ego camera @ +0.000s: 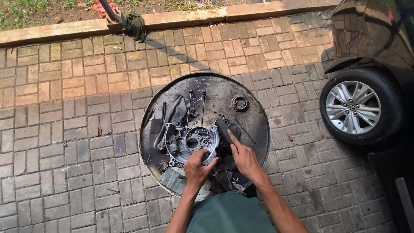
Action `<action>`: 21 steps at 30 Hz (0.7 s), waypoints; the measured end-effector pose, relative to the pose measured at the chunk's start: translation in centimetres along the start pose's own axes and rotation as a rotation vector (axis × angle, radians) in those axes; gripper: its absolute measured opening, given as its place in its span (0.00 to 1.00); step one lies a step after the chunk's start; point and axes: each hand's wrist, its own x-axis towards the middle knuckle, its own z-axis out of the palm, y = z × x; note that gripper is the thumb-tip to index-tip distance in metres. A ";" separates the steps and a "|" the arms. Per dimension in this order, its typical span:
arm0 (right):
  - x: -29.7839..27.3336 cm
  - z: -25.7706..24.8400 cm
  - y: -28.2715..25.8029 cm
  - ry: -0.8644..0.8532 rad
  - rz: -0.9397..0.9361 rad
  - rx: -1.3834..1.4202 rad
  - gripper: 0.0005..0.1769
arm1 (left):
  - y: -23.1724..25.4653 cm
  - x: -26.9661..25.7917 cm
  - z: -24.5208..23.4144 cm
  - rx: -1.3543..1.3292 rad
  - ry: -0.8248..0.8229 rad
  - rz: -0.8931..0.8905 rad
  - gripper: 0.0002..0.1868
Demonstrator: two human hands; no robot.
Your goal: The person uses a scraper to clean a metallic mechanical part resting on a large metal drum. They repeatedly scrape the surface of the part to remove residue while holding it steady with their other hand. The person occasionally rotates the part to access different areas during the cleaning process.
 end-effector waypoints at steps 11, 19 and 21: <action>4.9 1.0 0.5 0.054 -0.065 -0.038 0.30 | -0.1 0.1 0.0 0.008 -0.012 0.003 0.20; 1.9 0.6 -0.6 -0.016 -0.071 -0.184 0.31 | 0.0 0.0 0.1 0.001 -0.022 -0.028 0.20; -0.8 0.5 -2.0 -0.076 0.008 -0.145 0.30 | -0.4 -0.1 0.3 0.001 -0.001 -0.007 0.20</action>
